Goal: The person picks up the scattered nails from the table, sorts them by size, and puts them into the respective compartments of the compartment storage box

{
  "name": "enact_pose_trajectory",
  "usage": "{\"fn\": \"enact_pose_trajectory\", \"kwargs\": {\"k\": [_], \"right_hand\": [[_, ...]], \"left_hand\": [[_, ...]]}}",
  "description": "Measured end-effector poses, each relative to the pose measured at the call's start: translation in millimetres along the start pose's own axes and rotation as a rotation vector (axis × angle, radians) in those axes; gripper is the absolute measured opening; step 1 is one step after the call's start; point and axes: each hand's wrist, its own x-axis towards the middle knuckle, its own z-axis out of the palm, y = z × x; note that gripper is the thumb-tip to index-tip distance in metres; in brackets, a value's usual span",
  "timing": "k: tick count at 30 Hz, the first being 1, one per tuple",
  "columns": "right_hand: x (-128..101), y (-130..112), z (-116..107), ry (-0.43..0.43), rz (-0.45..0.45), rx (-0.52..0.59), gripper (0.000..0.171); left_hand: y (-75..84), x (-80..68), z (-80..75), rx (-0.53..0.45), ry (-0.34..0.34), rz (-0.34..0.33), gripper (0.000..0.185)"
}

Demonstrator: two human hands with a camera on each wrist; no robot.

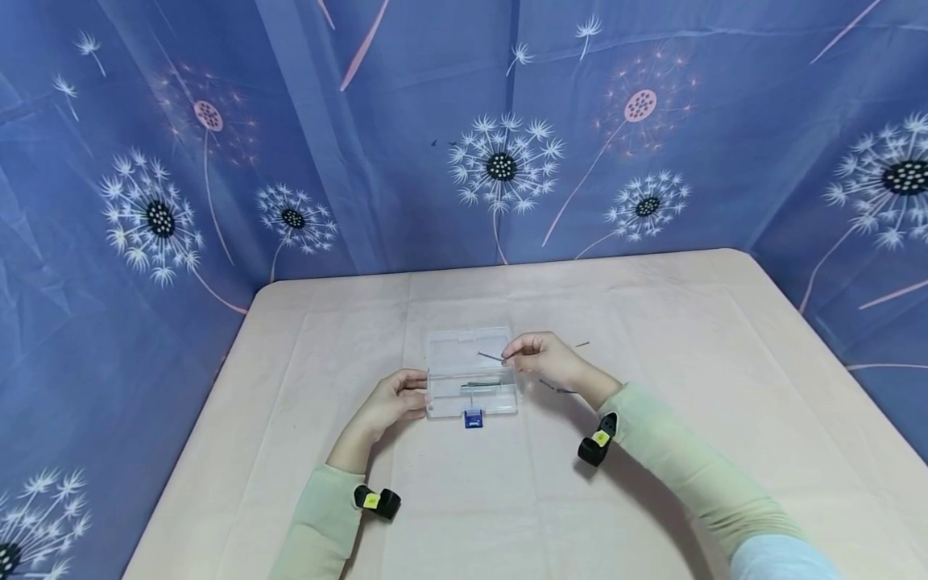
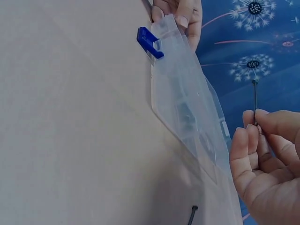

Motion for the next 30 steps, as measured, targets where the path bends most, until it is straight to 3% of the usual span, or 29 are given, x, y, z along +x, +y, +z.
{"fn": "enact_pose_trajectory", "kwargs": {"k": [6, 22, 30], "right_hand": [[2.1, -1.6, 7.0, -0.029, -0.015, -0.026, 0.022], [4.8, -11.9, 26.8, 0.102, 0.238, 0.036, 0.016], [6.2, -9.8, 29.7, 0.113, 0.275, 0.094, 0.017]], "left_hand": [[0.5, -0.7, -0.3, 0.005, -0.008, 0.004, 0.046], [1.0, 1.1, -1.2, 0.011, -0.016, -0.004, 0.046], [1.3, 0.6, -1.0, 0.018, -0.005, -0.006, 0.046]]}}
